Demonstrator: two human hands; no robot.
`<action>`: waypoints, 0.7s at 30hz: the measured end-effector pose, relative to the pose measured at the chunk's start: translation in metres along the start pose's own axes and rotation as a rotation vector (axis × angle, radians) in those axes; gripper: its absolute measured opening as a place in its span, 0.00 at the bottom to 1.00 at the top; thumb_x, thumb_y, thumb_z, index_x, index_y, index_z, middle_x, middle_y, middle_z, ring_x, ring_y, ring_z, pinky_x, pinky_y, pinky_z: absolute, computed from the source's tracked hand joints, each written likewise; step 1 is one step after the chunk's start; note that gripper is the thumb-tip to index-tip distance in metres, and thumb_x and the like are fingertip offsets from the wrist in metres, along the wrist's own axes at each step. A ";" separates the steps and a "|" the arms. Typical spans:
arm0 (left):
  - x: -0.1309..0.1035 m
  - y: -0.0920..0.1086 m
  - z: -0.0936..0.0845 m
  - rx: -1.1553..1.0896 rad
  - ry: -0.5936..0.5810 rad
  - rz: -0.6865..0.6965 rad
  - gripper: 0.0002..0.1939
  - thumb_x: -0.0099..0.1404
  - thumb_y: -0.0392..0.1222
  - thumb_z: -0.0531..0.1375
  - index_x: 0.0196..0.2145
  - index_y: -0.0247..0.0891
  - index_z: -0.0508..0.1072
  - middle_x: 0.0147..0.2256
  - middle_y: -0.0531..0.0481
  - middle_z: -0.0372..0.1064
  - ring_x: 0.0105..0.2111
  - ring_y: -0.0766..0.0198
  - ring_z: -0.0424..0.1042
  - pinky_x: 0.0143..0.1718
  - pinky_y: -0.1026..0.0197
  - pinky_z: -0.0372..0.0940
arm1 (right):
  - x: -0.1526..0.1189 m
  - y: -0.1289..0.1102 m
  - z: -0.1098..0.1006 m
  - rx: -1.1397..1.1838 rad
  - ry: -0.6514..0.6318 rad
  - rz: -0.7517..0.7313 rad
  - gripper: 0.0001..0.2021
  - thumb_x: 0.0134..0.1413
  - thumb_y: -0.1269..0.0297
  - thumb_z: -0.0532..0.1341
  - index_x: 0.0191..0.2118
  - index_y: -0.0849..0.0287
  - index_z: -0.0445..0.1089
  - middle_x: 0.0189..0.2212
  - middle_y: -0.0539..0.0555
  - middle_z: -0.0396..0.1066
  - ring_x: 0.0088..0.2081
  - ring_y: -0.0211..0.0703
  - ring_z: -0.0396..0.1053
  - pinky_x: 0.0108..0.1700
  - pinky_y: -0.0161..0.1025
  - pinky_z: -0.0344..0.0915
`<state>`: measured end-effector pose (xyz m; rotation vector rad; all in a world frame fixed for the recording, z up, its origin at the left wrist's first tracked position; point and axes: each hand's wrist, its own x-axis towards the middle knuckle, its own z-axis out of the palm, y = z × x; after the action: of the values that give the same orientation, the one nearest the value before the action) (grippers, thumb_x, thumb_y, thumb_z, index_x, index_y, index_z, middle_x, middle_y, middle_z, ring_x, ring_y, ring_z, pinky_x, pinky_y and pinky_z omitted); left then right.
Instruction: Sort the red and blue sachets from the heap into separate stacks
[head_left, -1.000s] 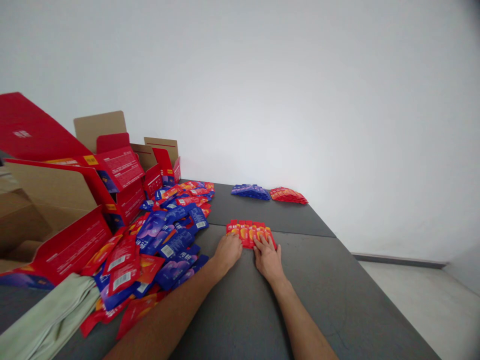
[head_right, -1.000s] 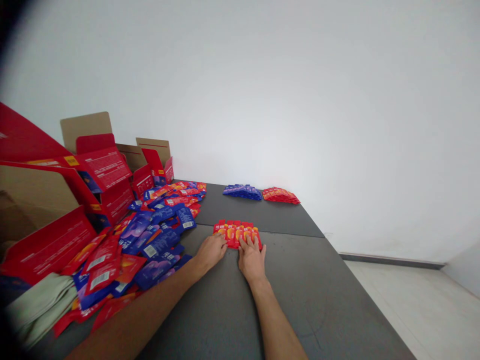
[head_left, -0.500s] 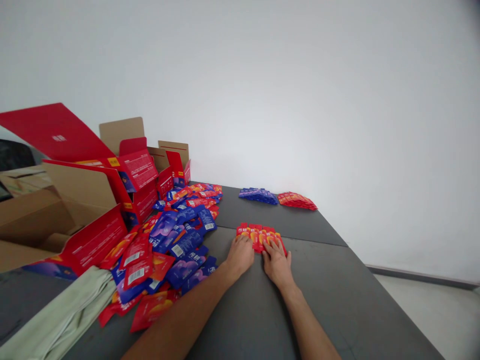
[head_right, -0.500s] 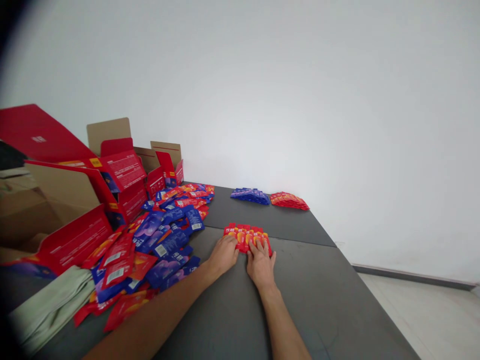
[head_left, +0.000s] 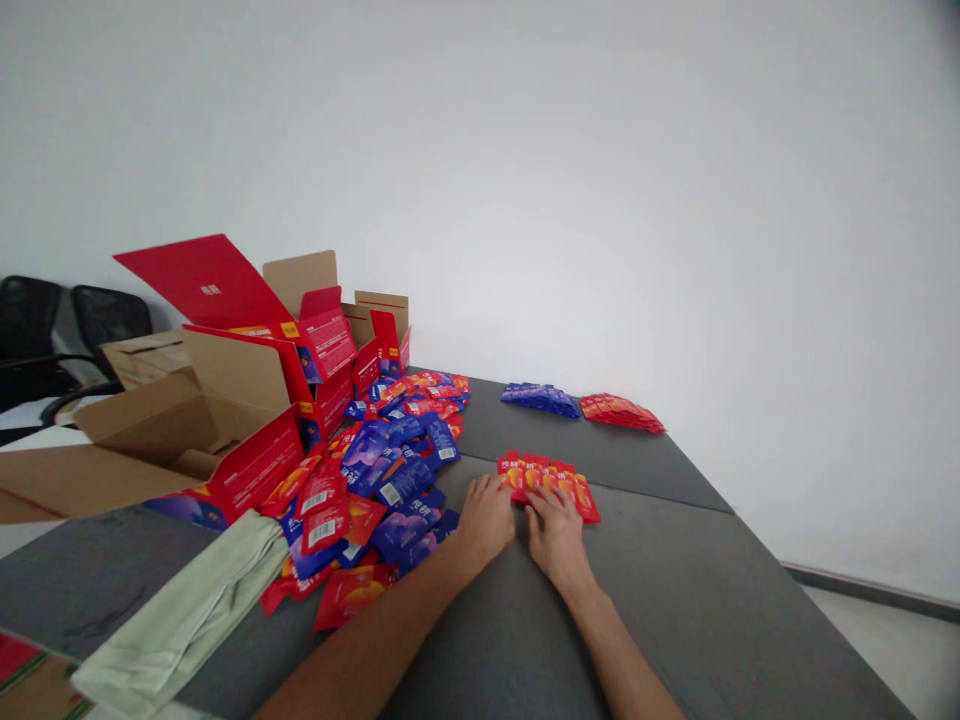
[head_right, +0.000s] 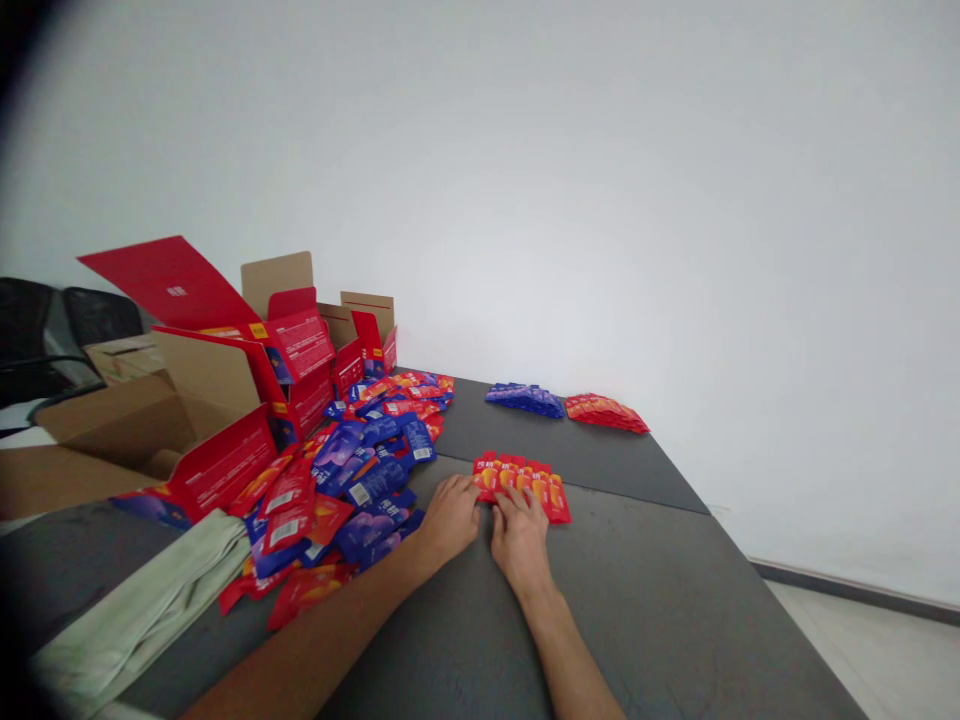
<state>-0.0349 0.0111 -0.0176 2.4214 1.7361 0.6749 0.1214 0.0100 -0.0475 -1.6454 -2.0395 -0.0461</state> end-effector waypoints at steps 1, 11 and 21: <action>-0.003 -0.003 -0.003 0.011 -0.002 -0.014 0.16 0.62 0.37 0.53 0.47 0.38 0.72 0.48 0.40 0.69 0.51 0.51 0.63 0.55 0.49 0.57 | -0.001 -0.005 0.000 0.013 0.003 -0.016 0.18 0.62 0.65 0.50 0.52 0.54 0.73 0.56 0.55 0.68 0.60 0.52 0.56 0.62 0.50 0.48; -0.032 -0.042 -0.033 0.134 0.022 -0.174 0.11 0.61 0.34 0.54 0.40 0.35 0.73 0.45 0.39 0.68 0.49 0.52 0.64 0.52 0.52 0.59 | -0.006 -0.070 -0.015 0.173 -0.082 -0.196 0.17 0.63 0.69 0.50 0.45 0.57 0.76 0.44 0.55 0.75 0.46 0.46 0.66 0.53 0.41 0.56; -0.084 -0.095 -0.087 0.322 0.223 -0.381 0.20 0.62 0.37 0.55 0.52 0.38 0.69 0.58 0.38 0.61 0.61 0.46 0.54 0.61 0.43 0.48 | 0.014 -0.187 0.004 0.271 -0.201 -0.350 0.18 0.54 0.76 0.53 0.49 0.60 0.72 0.47 0.57 0.74 0.50 0.45 0.66 0.55 0.37 0.55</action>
<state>-0.1747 -0.0483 0.0048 2.1518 2.4791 0.6781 -0.0537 -0.0255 0.0081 -1.1566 -2.3449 0.2721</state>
